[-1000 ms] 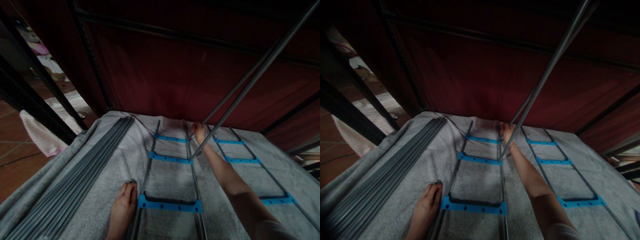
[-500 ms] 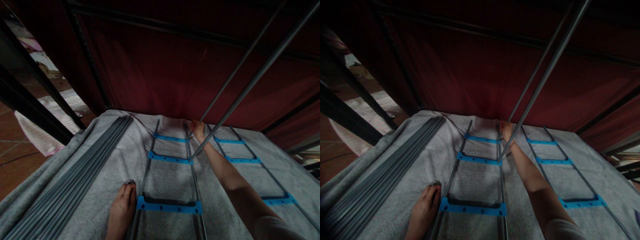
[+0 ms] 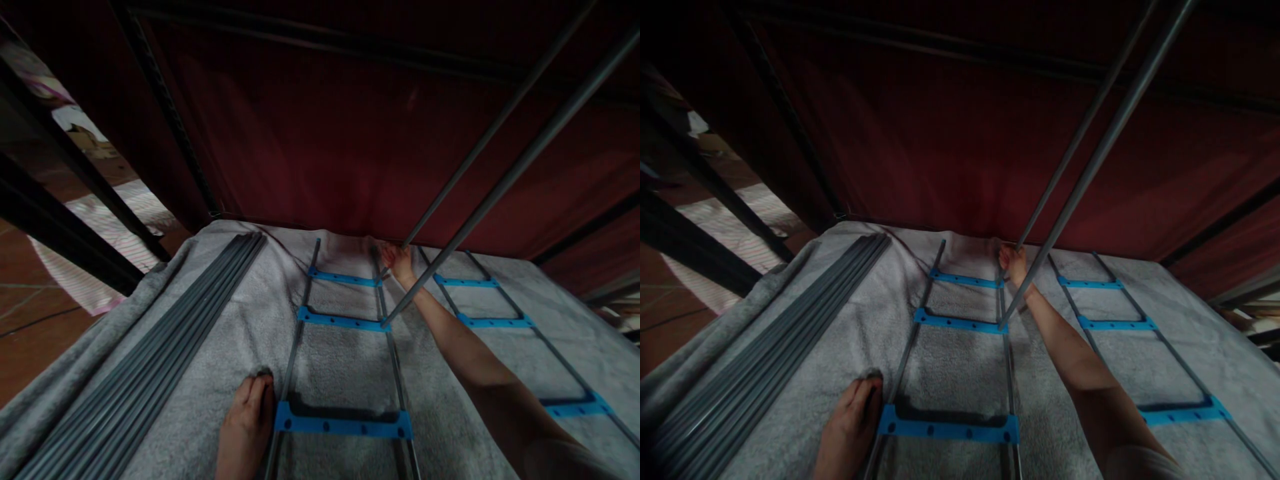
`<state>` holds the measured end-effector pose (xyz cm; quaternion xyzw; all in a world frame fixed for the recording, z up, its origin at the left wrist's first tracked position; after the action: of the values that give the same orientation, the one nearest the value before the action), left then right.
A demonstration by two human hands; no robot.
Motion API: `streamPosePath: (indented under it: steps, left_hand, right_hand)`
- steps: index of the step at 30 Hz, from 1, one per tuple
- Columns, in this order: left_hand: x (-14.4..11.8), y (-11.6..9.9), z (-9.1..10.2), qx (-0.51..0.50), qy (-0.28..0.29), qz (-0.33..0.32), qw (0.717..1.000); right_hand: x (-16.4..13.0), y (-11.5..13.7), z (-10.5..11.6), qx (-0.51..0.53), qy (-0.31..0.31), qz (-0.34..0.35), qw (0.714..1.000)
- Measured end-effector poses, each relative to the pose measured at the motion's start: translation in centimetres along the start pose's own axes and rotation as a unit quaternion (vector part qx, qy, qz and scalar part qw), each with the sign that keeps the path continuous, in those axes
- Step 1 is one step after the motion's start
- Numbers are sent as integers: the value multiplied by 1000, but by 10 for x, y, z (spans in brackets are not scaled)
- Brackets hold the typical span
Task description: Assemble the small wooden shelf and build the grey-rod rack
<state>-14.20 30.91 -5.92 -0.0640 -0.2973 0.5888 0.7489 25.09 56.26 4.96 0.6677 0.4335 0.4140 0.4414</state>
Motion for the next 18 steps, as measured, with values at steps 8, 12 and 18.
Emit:
streamPosePath:
  steps: [8,12,18]
  left_hand:
    - [2,-1,0,-6,1,0,1000]
    - [4,-3,2,-6,10,13,1000]
    - [5,-7,5,-22,28,53,998]
  right_hand:
    - [-2,-2,0,-9,-3,-3,1000]
    - [-5,1,-2,-16,-19,-1,1000]
    - [-14,13,-7,-36,-44,-9,998]
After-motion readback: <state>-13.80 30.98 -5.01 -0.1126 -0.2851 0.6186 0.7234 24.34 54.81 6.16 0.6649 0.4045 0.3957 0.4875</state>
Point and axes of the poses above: each hand's wrist, its own x-axis towards the middle knuckle, its own z-axis out of the back of the hand, y = z × x, the point moved 4 cm from there along x, towards the middle knuckle, and after that the axes turned 3 degrees about y, right-handed, at the moved point
